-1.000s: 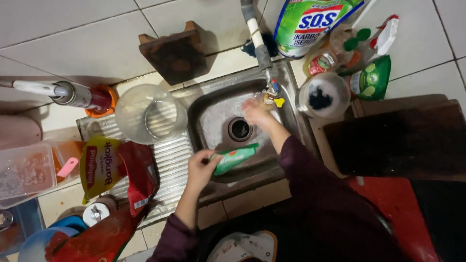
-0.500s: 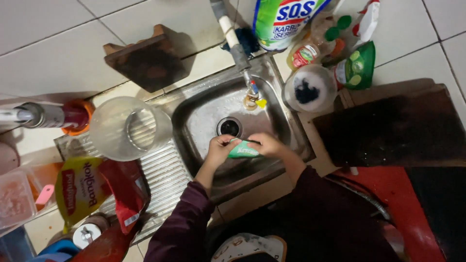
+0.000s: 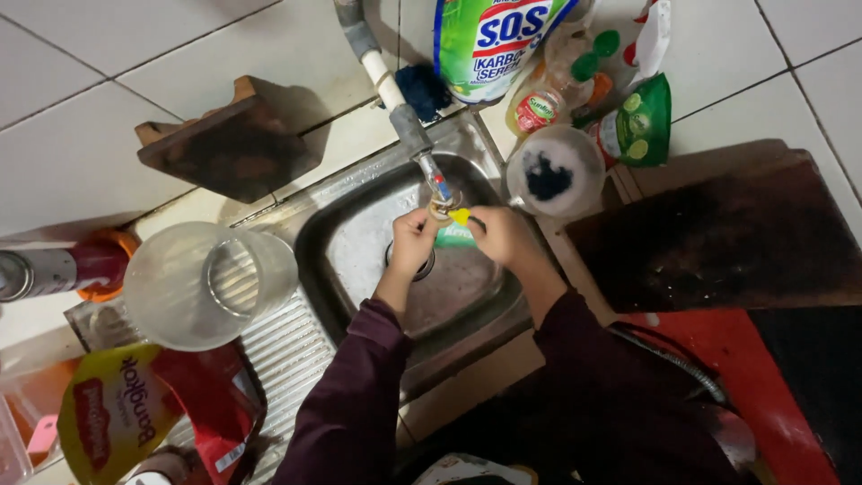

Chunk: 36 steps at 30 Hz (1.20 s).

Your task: The person places several sauce packets on the counter, then uses a digital scale with a blue bowl to measure and squeeze red sauce from two different pouches. After measuring, the person rinses the green pouch under running water at the sink and returns it to the counter.

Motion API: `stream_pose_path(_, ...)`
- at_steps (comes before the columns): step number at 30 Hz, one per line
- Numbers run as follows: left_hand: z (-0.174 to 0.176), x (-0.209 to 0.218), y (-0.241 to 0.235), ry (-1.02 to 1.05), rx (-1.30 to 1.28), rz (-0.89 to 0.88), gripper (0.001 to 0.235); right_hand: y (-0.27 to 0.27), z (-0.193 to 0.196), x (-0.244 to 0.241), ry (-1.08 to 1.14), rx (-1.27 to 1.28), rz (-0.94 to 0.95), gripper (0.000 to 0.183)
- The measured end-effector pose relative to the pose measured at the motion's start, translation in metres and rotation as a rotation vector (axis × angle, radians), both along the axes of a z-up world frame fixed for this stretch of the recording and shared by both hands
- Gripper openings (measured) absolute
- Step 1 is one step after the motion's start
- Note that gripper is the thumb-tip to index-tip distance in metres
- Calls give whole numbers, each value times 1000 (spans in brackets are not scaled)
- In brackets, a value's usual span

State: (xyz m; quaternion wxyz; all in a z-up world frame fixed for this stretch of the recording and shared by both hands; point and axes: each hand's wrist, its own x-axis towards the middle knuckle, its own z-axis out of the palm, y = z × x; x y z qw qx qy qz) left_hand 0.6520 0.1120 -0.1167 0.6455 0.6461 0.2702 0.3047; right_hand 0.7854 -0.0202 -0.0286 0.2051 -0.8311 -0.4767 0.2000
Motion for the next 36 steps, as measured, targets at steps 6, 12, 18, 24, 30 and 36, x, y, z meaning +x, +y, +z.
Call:
stream_pose_path(6, 28, 7, 9, 108, 405, -23, 11, 1, -37, 29, 1, 128, 54, 23)
stream_pose_path(12, -16, -2, 23, 388, 888, -184, 14, 0, -35, 31, -113, 180, 190, 21)
stream_pose_path(18, 33, 0, 46, 457, 1060, -338, 16, 15, -38, 36, -156, 302, 218, 19)
stream_pose_path(24, 61, 4, 62, 667, 1013, -551, 14, 24, -49, 40, -241, 392, 291, 13)
stream_pose_path(30, 12, 19, 58, 770, 842, -520, 14, 31, -66, 23, -549, 202, 184, 22)
stream_pose_path(36, 14, 13, 7, 337, 342, -133, 25, 52, -14, -19, -278, 772, -224, 36)
